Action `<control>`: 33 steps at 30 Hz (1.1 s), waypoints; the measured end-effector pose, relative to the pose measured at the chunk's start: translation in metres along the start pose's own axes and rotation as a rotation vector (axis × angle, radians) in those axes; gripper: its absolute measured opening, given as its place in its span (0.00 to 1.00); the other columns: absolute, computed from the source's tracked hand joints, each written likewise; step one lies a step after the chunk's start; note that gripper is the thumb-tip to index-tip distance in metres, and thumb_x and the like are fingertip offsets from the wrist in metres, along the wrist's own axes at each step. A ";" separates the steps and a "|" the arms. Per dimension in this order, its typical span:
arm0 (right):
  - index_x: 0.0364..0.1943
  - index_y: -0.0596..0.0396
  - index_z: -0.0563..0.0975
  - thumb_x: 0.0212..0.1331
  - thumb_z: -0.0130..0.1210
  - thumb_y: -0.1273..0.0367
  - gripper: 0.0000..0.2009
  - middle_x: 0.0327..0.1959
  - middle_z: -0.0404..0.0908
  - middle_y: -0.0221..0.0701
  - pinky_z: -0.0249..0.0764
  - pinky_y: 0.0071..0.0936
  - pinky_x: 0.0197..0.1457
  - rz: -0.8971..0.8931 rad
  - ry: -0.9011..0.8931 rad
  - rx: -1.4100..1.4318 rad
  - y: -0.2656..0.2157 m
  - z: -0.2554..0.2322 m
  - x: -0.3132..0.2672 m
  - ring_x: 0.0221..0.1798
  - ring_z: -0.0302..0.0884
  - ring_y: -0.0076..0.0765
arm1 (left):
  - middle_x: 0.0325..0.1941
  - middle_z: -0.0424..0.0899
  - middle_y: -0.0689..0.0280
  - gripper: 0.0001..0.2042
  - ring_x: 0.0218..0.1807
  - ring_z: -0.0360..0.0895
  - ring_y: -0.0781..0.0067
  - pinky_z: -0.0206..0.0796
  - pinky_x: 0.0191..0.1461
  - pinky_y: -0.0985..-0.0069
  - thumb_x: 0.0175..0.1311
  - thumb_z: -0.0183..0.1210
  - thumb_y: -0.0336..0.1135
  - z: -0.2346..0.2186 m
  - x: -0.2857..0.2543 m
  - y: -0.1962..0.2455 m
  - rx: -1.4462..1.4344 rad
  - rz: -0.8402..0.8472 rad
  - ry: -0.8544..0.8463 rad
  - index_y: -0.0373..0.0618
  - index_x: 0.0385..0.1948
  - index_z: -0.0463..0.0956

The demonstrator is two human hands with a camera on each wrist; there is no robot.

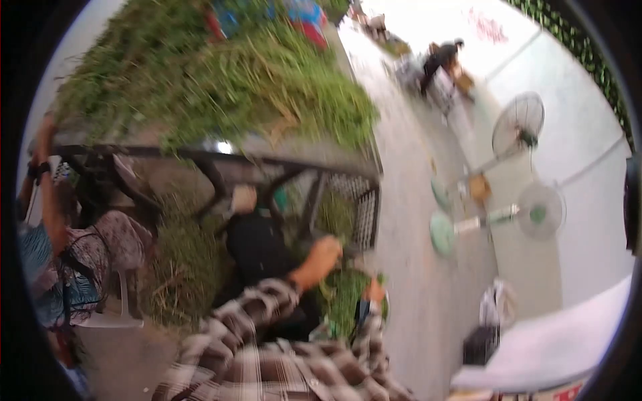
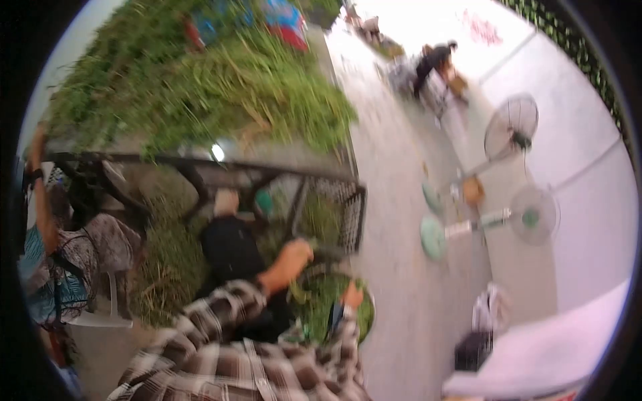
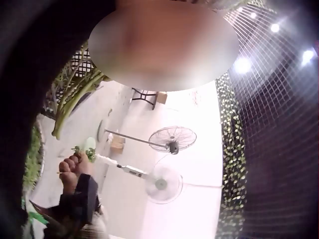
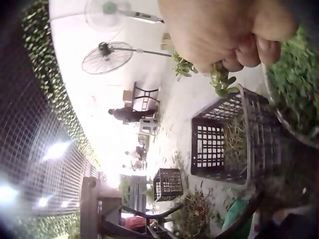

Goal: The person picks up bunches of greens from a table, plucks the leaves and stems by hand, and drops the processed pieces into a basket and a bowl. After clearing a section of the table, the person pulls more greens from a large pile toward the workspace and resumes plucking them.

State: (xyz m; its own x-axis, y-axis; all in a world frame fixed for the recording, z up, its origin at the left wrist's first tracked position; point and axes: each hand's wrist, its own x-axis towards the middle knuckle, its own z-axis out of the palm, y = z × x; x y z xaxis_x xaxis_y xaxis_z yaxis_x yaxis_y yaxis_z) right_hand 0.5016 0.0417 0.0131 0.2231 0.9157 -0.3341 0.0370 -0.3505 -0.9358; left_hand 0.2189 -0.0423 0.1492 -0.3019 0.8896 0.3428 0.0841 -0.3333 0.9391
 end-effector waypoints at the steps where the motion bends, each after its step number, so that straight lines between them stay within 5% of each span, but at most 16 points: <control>1: 0.25 0.51 0.69 0.53 0.53 0.60 0.11 0.07 0.62 0.27 0.56 0.33 0.10 -0.046 0.102 -0.039 -0.015 -0.002 -0.012 0.08 0.60 0.30 | 0.18 0.67 0.63 0.09 0.23 0.67 0.66 0.61 0.29 0.69 0.59 0.46 0.33 0.000 0.005 0.016 -0.130 -0.038 0.082 0.40 0.23 0.70; 2: 0.19 0.49 0.68 0.51 0.54 0.61 0.11 0.07 0.62 0.26 0.56 0.33 0.10 -0.087 0.205 -0.081 -0.032 -0.004 -0.026 0.08 0.61 0.29 | 0.17 0.64 0.69 0.09 0.17 0.62 0.77 0.58 0.23 0.76 0.64 0.45 0.36 -0.010 0.003 0.034 -0.531 -0.604 -0.007 0.42 0.27 0.69; 3: 0.16 0.49 0.67 0.50 0.56 0.62 0.13 0.06 0.61 0.27 0.55 0.31 0.10 -0.134 0.288 -0.242 -0.054 -0.005 -0.045 0.07 0.59 0.28 | 0.16 0.63 0.71 0.10 0.15 0.59 0.80 0.56 0.21 0.78 0.66 0.44 0.37 -0.013 0.005 0.037 -0.631 -0.634 -0.015 0.42 0.28 0.69; 5: 0.18 0.51 0.68 0.50 0.56 0.62 0.12 0.09 0.64 0.29 0.55 0.29 0.11 -0.386 0.366 -0.521 0.013 -0.067 0.018 0.09 0.61 0.27 | 0.14 0.62 0.72 0.11 0.13 0.57 0.83 0.54 0.19 0.80 0.67 0.43 0.39 -0.017 0.001 0.037 -0.721 -0.696 -0.025 0.43 0.30 0.68; 6: 0.18 0.51 0.68 0.50 0.56 0.62 0.12 0.09 0.64 0.29 0.55 0.29 0.11 -0.367 0.376 -0.529 0.006 -0.075 0.002 0.09 0.61 0.27 | 0.14 0.61 0.72 0.11 0.14 0.57 0.82 0.55 0.19 0.80 0.68 0.42 0.39 -0.018 0.002 0.038 -0.783 -0.703 -0.020 0.42 0.30 0.68; 8: 0.22 0.55 0.70 0.48 0.58 0.60 0.14 0.14 0.68 0.31 0.58 0.30 0.13 -0.048 0.124 -0.550 -0.030 -0.083 -0.028 0.12 0.65 0.28 | 0.14 0.60 0.73 0.11 0.14 0.57 0.81 0.56 0.20 0.79 0.68 0.42 0.38 -0.016 0.005 0.042 -0.849 -0.702 -0.014 0.41 0.31 0.68; 9: 0.30 0.61 0.73 0.45 0.59 0.59 0.17 0.19 0.72 0.33 0.64 0.29 0.19 -0.324 0.148 -0.887 0.012 -0.114 0.008 0.18 0.70 0.31 | 0.16 0.62 0.72 0.11 0.15 0.59 0.81 0.56 0.21 0.79 0.68 0.42 0.37 -0.017 0.006 0.043 -0.915 -0.713 0.014 0.40 0.31 0.67; 14: 0.42 0.64 0.75 0.47 0.58 0.58 0.23 0.28 0.79 0.34 0.70 0.25 0.32 -0.350 0.083 -1.110 -0.030 -0.090 -0.029 0.31 0.75 0.30 | 0.20 0.65 0.70 0.11 0.21 0.63 0.78 0.59 0.27 0.76 0.69 0.41 0.37 -0.014 0.007 0.039 -1.043 -0.713 0.042 0.39 0.34 0.67; 16: 0.43 0.63 0.74 0.50 0.55 0.62 0.20 0.38 0.78 0.40 0.70 0.30 0.44 -0.256 -0.109 -0.627 -0.081 -0.047 -0.065 0.39 0.76 0.38 | 0.21 0.66 0.69 0.12 0.23 0.64 0.76 0.60 0.29 0.75 0.69 0.41 0.38 -0.013 0.009 0.041 -1.024 -0.728 0.032 0.38 0.36 0.67; 18: 0.41 0.63 0.75 0.53 0.53 0.65 0.15 0.39 0.78 0.37 0.69 0.27 0.45 -0.263 -0.252 -0.327 -0.127 0.002 -0.106 0.40 0.74 0.32 | 0.21 0.66 0.68 0.12 0.23 0.64 0.76 0.61 0.29 0.75 0.69 0.40 0.38 -0.012 0.010 0.043 -1.023 -0.780 0.118 0.38 0.36 0.67; 22: 0.41 0.58 0.76 0.55 0.51 0.68 0.12 0.39 0.76 0.35 0.66 0.26 0.48 -0.961 -0.493 -0.700 -0.181 0.065 -0.165 0.42 0.72 0.31 | 0.22 0.66 0.68 0.12 0.24 0.64 0.75 0.62 0.30 0.74 0.69 0.39 0.38 -0.013 0.010 0.037 -1.069 -0.751 0.183 0.37 0.37 0.66; 26: 0.41 0.58 0.75 0.55 0.50 0.70 0.11 0.34 0.76 0.34 0.67 0.25 0.43 -1.044 -0.625 -0.672 -0.173 0.093 -0.183 0.37 0.71 0.30 | 0.23 0.68 0.67 0.13 0.25 0.67 0.74 0.64 0.30 0.73 0.69 0.40 0.39 -0.014 0.007 0.033 -1.106 -0.758 0.216 0.38 0.37 0.67; 28: 0.41 0.61 0.73 0.56 0.49 0.70 0.11 0.28 0.74 0.32 0.66 0.24 0.37 -0.429 -0.736 -0.475 -0.167 0.094 -0.182 0.31 0.69 0.27 | 0.26 0.71 0.66 0.14 0.28 0.70 0.72 0.67 0.32 0.72 0.69 0.40 0.42 -0.013 0.012 0.039 -1.019 -0.834 0.255 0.40 0.38 0.68; 33: 0.40 0.62 0.72 0.61 0.46 0.69 0.10 0.28 0.72 0.26 0.63 0.19 0.31 -0.104 -0.685 -0.053 -0.150 0.098 -0.169 0.27 0.63 0.18 | 0.43 0.75 0.62 0.20 0.44 0.75 0.68 0.70 0.49 0.67 0.67 0.39 0.51 -0.012 0.013 0.049 -1.031 -0.821 0.143 0.42 0.42 0.67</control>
State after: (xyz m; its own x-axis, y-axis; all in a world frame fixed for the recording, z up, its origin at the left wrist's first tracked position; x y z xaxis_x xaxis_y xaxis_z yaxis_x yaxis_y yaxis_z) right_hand 0.3625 -0.0409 0.1986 -0.4488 0.8567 -0.2545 0.0763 -0.2470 -0.9660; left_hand 0.2077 -0.0505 0.1992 -0.0201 0.9259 -0.3772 -0.9055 0.1431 0.3995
